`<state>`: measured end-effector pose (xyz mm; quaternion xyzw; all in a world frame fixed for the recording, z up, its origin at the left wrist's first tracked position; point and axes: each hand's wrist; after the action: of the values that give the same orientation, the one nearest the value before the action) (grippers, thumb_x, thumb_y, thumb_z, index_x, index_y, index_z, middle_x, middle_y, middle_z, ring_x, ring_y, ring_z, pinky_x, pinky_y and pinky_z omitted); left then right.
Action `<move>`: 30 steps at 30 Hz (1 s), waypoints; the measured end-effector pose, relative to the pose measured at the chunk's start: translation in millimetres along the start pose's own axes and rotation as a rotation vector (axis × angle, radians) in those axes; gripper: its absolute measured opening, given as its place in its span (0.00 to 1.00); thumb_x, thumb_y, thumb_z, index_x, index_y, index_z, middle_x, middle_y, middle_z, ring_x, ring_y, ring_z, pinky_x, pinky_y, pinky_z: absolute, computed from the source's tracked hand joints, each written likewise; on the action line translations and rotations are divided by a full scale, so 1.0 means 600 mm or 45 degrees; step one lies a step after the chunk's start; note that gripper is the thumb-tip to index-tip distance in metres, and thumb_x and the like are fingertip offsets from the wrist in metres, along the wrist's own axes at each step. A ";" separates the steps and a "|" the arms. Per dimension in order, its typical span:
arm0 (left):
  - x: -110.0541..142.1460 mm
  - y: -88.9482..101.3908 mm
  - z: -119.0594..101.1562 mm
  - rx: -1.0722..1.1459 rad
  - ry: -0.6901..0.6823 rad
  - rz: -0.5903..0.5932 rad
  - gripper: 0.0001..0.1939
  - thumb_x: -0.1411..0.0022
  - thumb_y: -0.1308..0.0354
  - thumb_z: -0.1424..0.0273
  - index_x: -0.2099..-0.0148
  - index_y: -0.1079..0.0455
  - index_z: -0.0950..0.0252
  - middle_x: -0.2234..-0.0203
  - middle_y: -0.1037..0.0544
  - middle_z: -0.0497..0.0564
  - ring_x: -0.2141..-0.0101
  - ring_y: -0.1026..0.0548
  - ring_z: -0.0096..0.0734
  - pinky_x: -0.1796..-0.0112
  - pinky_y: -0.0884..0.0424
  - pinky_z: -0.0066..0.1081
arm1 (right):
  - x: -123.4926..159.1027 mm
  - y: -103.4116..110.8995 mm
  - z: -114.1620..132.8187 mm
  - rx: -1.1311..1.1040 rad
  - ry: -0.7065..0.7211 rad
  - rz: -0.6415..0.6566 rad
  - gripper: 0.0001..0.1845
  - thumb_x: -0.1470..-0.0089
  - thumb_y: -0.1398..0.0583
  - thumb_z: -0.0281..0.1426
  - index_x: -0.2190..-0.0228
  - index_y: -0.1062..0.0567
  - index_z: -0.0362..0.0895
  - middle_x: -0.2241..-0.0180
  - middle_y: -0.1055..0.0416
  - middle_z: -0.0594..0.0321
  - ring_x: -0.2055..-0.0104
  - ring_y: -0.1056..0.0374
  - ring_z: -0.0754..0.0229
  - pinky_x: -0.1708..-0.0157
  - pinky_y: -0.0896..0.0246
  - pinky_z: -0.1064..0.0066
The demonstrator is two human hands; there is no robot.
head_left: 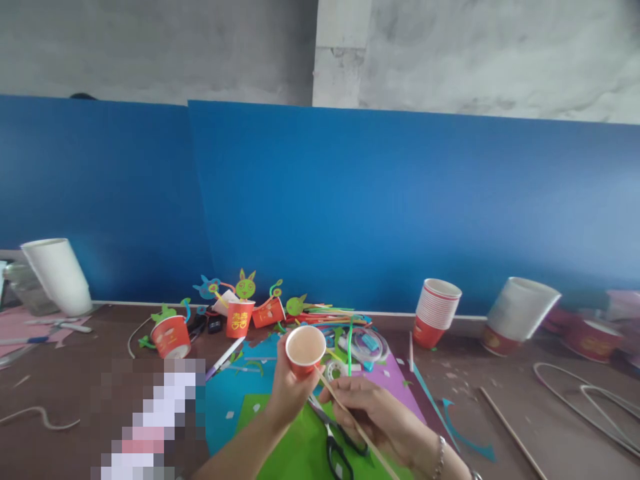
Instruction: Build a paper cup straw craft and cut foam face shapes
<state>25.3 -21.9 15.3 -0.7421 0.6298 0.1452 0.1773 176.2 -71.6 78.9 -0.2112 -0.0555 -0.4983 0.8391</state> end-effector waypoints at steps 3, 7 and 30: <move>0.004 -0.001 0.003 -0.079 -0.022 -0.014 0.32 0.52 0.37 0.72 0.46 0.46 0.61 0.58 0.27 0.55 0.58 0.27 0.39 0.55 0.31 0.38 | -0.004 -0.002 -0.006 0.189 0.019 -0.047 0.16 0.55 0.39 0.39 0.69 0.28 0.39 0.84 0.35 0.70 0.88 0.49 0.75 0.88 0.65 0.79; 0.003 0.000 -0.004 -0.081 -0.032 0.036 0.31 0.51 0.38 0.73 0.46 0.45 0.62 0.59 0.26 0.55 0.57 0.27 0.40 0.54 0.32 0.37 | -0.003 -0.004 -0.009 0.322 0.029 -0.058 0.12 0.51 0.43 0.37 0.68 0.29 0.39 0.84 0.34 0.71 0.89 0.51 0.75 0.89 0.63 0.79; -0.011 0.023 0.008 0.459 0.235 0.140 0.25 0.47 0.44 0.63 0.46 0.38 0.63 0.55 0.26 0.55 0.53 0.30 0.43 0.51 0.37 0.40 | -0.011 0.001 -0.015 0.164 0.140 -0.229 0.14 0.48 0.42 0.39 0.69 0.27 0.40 0.85 0.40 0.71 0.86 0.54 0.72 0.84 0.66 0.75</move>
<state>10.4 -16.1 12.5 -0.6730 0.6988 -0.0290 0.2407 172.5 -69.6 68.3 -0.1235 -0.0598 -0.5777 0.8046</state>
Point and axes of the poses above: each hand's wrist, its own x-axis away from the middle knuckle, its own y-axis out of the back of the hand, z = x × y
